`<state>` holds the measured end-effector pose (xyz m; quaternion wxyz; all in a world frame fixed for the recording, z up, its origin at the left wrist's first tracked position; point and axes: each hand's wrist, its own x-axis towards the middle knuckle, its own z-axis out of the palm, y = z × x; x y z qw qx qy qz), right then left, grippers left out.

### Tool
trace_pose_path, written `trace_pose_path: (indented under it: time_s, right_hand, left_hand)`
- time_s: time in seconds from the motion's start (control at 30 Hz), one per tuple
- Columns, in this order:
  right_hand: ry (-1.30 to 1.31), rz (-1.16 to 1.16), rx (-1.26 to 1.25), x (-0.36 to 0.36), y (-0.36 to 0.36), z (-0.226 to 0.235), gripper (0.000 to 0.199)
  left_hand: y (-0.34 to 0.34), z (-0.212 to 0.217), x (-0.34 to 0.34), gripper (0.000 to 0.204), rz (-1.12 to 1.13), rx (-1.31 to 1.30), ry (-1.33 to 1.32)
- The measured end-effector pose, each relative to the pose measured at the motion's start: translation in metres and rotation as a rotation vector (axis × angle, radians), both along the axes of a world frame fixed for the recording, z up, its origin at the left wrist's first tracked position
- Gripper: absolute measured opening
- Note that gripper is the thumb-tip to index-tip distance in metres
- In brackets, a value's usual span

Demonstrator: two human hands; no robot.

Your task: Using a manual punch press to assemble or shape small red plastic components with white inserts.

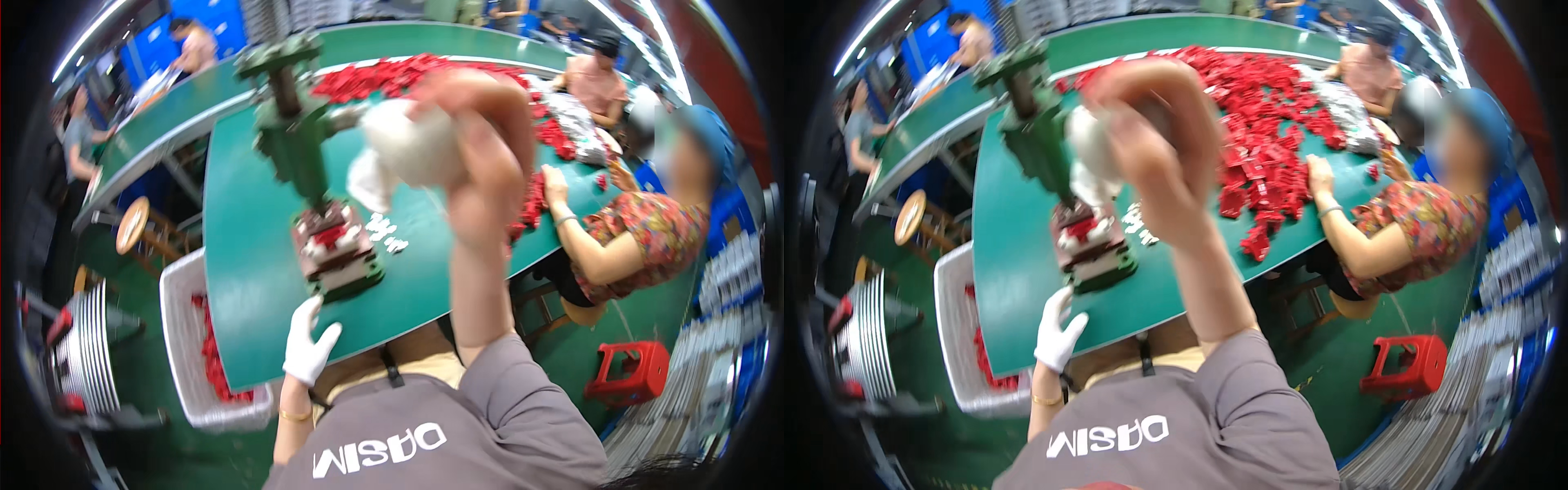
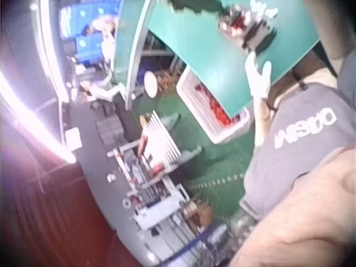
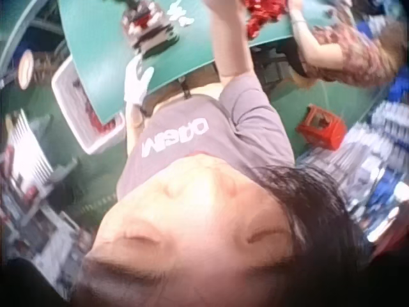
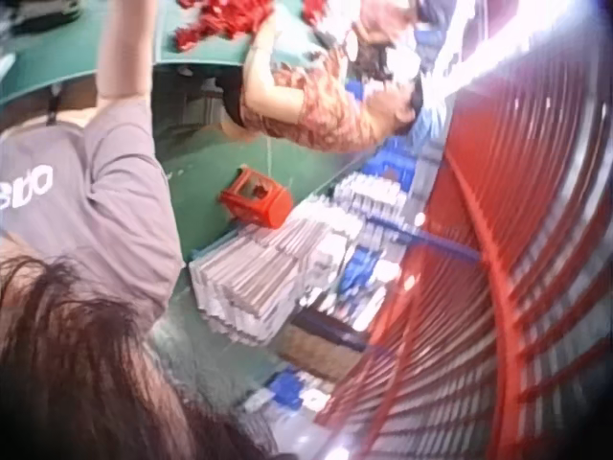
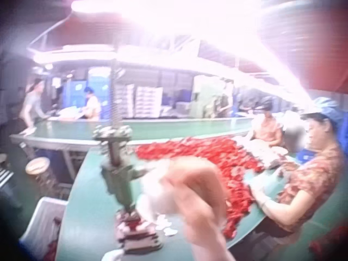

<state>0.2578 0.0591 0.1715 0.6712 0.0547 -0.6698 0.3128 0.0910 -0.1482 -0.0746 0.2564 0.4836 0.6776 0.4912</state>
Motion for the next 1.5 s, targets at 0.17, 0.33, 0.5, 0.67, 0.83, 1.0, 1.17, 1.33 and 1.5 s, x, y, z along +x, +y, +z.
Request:
trace_pose_path:
  time_s: [0.17,0.33,0.5,0.67,0.83,1.0,1.17,1.33,1.5]
  right_hand:
    - [-0.084,0.171,-0.152,0.021,-0.045,-0.051,0.045]
    - [-0.259,0.019,0.029,0.025,-0.043,-0.042,0.048]
    - [-0.179,-0.005,0.092,0.024,-0.036,-0.063,0.039]
    - [-0.086,-0.088,0.063,0.015,-0.054,-0.111,0.021]
    - [-0.115,0.010,0.081,0.023,-0.041,-0.060,0.024]
    - [-0.249,-0.078,0.073,0.003,-0.023,0.029,0.031]
    - [-0.145,-0.133,-0.105,-0.065,0.054,0.084,0.029]
    - [-0.375,0.387,-0.087,-0.129,0.161,0.117,0.028]
    - [-0.378,0.601,-0.103,-0.152,0.201,0.118,0.030]
  left_hand:
    - [-0.001,0.008,0.005,0.056,-0.020,-0.001,0.027]
    - [-0.007,0.011,0.013,0.055,-0.032,-0.046,0.027]
    - [-0.006,0.008,0.014,0.053,-0.041,-0.059,0.015]
    - [-0.002,0.009,0.015,0.053,-0.031,-0.001,0.043]
    - [0.002,0.012,0.005,0.053,-0.005,-0.019,0.097]
    - [0.012,0.017,-0.011,0.058,0.013,-0.013,0.183]
    - [0.032,0.028,-0.029,0.064,0.047,-0.022,0.186]
    - [0.078,0.038,-0.052,0.071,0.097,0.009,0.463]
    - [0.128,0.055,-0.065,0.059,-0.007,0.070,0.365]
